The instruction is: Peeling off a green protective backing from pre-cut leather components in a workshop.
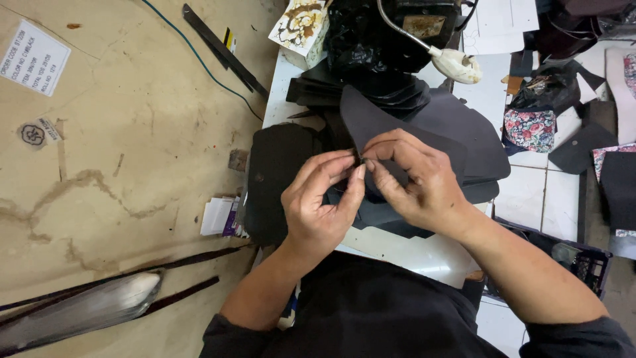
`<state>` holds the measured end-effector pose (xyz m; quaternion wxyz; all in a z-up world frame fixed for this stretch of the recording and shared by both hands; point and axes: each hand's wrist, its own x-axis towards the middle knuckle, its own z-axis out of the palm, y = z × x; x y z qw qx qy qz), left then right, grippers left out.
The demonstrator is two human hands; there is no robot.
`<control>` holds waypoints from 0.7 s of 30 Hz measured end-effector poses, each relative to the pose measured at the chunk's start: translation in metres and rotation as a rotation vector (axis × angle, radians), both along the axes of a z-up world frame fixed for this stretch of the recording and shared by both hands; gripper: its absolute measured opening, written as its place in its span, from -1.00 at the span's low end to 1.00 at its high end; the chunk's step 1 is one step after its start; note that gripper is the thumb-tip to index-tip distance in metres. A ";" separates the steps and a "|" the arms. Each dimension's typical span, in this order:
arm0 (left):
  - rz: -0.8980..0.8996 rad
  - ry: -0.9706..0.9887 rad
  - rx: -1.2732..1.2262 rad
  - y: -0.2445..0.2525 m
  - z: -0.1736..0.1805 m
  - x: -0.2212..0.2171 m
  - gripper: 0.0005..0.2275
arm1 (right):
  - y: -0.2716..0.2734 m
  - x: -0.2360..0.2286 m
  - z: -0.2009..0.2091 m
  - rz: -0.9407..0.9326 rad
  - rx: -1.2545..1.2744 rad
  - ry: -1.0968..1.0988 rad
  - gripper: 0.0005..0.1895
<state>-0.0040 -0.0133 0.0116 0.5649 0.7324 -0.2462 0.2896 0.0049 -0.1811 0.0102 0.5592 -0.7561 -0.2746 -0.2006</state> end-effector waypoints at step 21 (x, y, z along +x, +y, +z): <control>-0.095 0.354 -0.163 0.008 -0.014 0.002 -0.96 | 0.008 0.008 -0.013 -0.007 -0.113 -0.278 -0.94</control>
